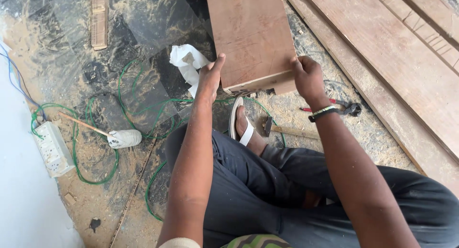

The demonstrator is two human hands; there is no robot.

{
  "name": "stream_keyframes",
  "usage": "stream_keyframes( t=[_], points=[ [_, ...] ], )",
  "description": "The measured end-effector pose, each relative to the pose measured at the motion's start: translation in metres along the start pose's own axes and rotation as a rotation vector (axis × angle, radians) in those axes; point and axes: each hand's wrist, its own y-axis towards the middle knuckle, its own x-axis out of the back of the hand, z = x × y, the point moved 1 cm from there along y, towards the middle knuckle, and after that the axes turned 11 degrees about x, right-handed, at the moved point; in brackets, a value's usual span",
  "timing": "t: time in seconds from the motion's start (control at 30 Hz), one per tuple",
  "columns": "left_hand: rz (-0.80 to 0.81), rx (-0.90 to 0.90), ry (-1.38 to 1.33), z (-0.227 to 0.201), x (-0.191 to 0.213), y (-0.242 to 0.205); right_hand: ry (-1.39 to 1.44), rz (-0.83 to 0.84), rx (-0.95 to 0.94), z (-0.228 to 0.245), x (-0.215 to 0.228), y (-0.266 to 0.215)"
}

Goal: Assembling a small wooden box or drawer using a hammer and nails and applying a white lining material.

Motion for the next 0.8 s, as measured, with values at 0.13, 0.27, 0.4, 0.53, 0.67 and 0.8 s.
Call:
stream_keyframes(
  t=[0.13,0.27,0.4,0.53,0.67,0.8],
  points=[
    [-0.378,-0.053,0.209,0.017,0.047,0.056,0.043,0.032,0.092,0.000,0.030,-0.008],
    [-0.389,-0.029,0.827,0.054,0.098,0.131,-0.598,0.575,-0.120,-0.051,0.043,-0.039],
    [-0.415,-0.370,1.118,0.119,0.096,0.189,-0.576,0.897,-0.012,-0.127,0.045,-0.084],
    [-0.412,-0.304,1.144,0.121,0.087,0.196,-0.745,0.953,-0.009,-0.130,0.012,-0.109],
    [-0.434,-0.221,1.175,0.116,0.079,0.197,-0.929,0.957,0.063,-0.108,-0.001,-0.112],
    [-0.466,-0.135,1.198,0.114,0.066,0.182,-0.843,0.894,0.073,-0.107,0.002,-0.110]
  ],
)
